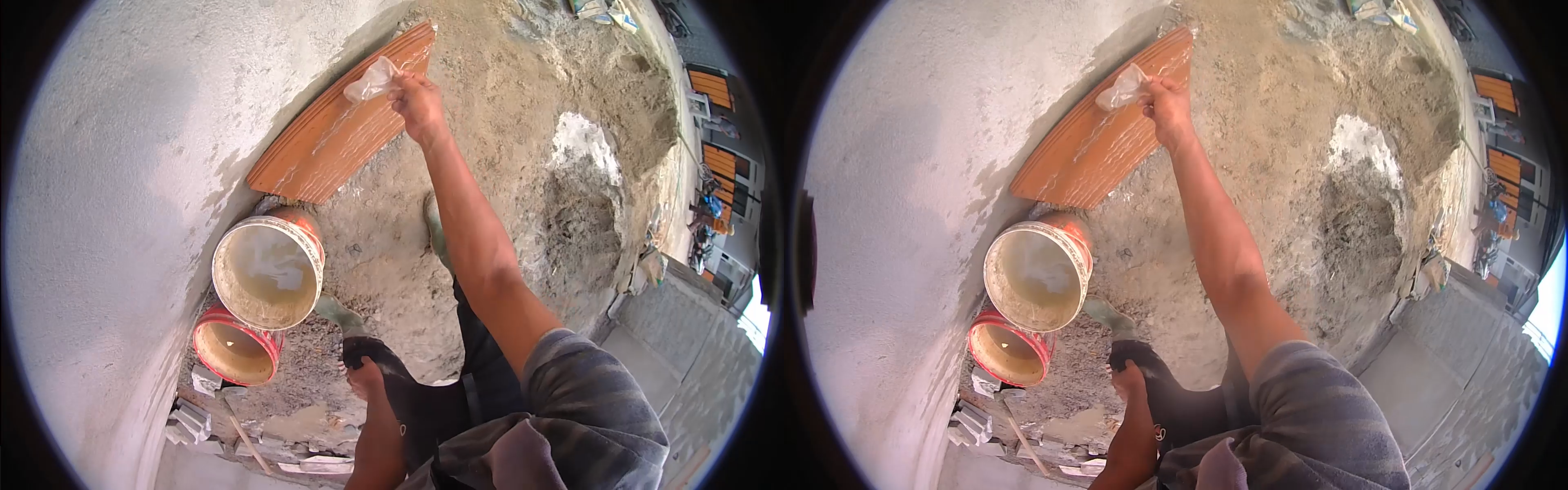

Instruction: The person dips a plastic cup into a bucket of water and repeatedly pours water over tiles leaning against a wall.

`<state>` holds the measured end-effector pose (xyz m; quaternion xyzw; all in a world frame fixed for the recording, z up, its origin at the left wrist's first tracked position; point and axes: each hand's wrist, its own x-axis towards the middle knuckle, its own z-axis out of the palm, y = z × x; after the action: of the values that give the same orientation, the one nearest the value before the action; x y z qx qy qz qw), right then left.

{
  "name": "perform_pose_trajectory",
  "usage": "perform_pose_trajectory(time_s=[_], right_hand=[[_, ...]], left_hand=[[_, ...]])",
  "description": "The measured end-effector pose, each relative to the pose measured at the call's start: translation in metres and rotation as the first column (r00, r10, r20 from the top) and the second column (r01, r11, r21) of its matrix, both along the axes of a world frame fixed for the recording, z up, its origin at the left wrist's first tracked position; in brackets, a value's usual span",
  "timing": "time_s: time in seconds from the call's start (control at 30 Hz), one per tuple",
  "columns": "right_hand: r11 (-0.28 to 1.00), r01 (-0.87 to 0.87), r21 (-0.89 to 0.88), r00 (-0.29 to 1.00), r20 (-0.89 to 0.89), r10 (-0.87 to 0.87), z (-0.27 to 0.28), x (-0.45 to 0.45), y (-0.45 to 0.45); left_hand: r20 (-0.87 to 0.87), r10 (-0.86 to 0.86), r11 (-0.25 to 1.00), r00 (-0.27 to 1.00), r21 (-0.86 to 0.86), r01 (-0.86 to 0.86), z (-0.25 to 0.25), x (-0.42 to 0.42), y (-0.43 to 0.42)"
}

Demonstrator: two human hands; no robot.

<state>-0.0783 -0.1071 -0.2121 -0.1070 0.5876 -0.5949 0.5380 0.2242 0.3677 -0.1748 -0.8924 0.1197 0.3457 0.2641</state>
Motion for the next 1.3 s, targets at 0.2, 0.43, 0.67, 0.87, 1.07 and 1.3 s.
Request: perform_pose_trajectory(time_s=[0.2, 0.43, 0.67, 0.87, 1.07, 1.3], right_hand=[[0.726, -0.687, 0.043, 0.649, -0.411, 0.639, -0.005, 0.178, 0.169], [0.285, -0.839, 0.463, 0.069, -0.430, 0.900, -0.112, 0.337, 0.223], [0.098, -0.659, 0.745, 0.062, -0.076, 0.995, -0.183, 0.376, 0.222], [-0.022, -0.647, 0.762, -0.174, -0.119, 0.977, -0.191, 0.358, 0.231], [0.152, -0.755, 0.637, -0.245, -0.490, 0.837, -0.174, 0.359, 0.229], [0.617, -0.782, -0.091, 0.503, -0.678, 0.537, -0.064, 0.325, 0.203]], left_hand=[[-0.082, -0.175, 0.982, 0.981, -0.089, 0.168, 0.043, -0.012, -0.028], [-0.218, -0.198, 0.974, 0.956, 0.065, 0.216, 0.002, 0.000, -0.064], [-0.204, -0.251, 0.965, 0.946, 0.026, 0.261, -0.015, 0.042, -0.008], [-0.260, -0.184, 0.976, 0.948, 0.062, 0.206, 0.004, 0.042, -0.039], [-0.227, -0.126, 0.992, 0.966, -0.007, 0.128, 0.000, 0.028, -0.029], [-0.280, -0.105, 0.993, 0.954, -0.074, 0.087, -0.008, 0.007, -0.013]])
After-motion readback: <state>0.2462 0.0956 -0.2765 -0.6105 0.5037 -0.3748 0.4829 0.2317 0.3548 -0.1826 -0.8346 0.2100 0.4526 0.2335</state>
